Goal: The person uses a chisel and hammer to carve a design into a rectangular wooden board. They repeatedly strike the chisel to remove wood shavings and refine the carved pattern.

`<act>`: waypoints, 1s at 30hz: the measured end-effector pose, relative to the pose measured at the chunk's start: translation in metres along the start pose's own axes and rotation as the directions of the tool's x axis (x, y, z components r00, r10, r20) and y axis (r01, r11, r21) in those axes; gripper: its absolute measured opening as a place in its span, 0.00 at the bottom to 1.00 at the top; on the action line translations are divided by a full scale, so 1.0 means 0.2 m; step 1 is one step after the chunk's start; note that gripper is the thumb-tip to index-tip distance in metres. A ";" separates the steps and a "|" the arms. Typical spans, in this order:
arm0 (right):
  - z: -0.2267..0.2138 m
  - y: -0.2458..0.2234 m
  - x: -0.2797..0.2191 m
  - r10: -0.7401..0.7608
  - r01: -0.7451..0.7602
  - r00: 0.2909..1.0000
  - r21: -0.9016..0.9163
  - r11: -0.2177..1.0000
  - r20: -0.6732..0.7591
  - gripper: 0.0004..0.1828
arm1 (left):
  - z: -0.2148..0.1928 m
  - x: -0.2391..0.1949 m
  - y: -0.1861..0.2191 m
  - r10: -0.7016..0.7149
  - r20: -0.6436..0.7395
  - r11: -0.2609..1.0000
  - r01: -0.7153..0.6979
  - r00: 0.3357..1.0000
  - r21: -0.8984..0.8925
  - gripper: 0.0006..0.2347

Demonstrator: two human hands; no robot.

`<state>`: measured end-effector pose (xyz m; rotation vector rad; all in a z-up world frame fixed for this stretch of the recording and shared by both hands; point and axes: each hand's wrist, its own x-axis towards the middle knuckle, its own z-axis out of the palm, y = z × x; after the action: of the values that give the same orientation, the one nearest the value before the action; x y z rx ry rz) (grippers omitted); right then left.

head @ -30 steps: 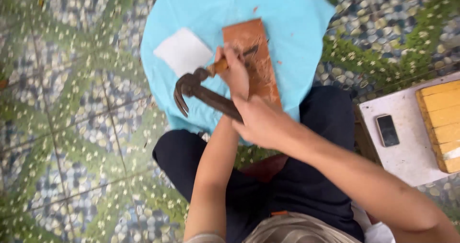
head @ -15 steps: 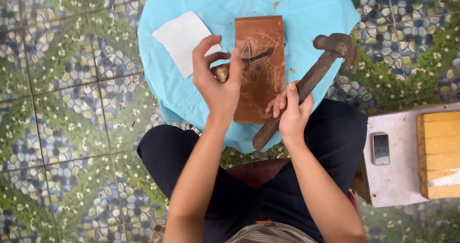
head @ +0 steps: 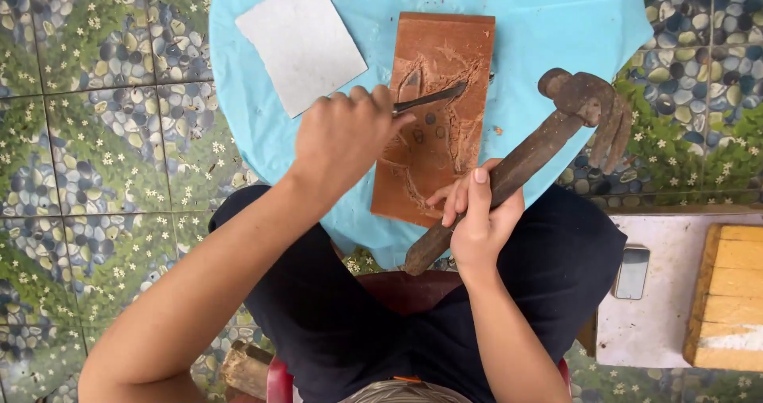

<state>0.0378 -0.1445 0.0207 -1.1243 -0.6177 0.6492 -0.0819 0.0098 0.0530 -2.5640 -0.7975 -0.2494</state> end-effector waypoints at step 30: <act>-0.03 0.05 0.02 -0.016 0.015 0.999 0.006 1.000 0.039 0.06 | 0.05 0.08 -0.05 0.092 0.012 0.996 -0.092 0.996 0.000 0.17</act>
<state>0.0428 -0.1418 0.0100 -1.1024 -0.6564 0.6604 -0.0744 0.0283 0.0523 -2.5963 -0.6817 -0.2055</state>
